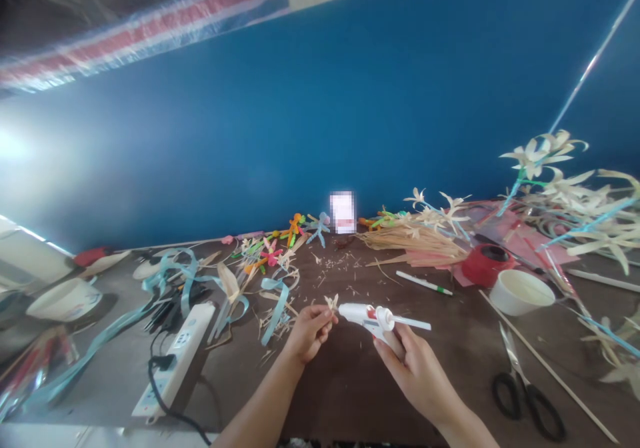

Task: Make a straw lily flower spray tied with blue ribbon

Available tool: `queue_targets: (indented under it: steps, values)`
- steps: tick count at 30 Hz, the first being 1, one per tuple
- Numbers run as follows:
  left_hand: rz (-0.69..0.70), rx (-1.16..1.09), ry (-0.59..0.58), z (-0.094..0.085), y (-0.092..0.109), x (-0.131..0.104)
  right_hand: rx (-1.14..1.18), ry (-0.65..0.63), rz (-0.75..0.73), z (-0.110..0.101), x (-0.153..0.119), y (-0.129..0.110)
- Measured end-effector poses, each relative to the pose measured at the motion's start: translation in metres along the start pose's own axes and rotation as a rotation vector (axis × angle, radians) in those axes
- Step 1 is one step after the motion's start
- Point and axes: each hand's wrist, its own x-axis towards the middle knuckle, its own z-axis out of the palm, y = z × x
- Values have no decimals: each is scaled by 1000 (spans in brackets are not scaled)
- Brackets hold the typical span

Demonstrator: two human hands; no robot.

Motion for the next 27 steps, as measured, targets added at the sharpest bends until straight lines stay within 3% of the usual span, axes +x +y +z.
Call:
queue_targets:
  steps: [6,8,13,15,20,27]
  values:
    - [-1,6,-5,1,0,0,74,19,3,2,-2,4]
    - [-1,3,9,0,-1,1,153,137,49,2,-3,9]
    - [18,-5,51,-2,-3,4,464,639,286,-9,2,33]
    - [24,-5,58,-2,-4,6,625,746,378,-14,6,44]
    - [50,8,31,-4,-6,8,872,734,514,-21,17,61]
    - [64,24,-8,-5,-7,8,887,619,547,-22,16,73]
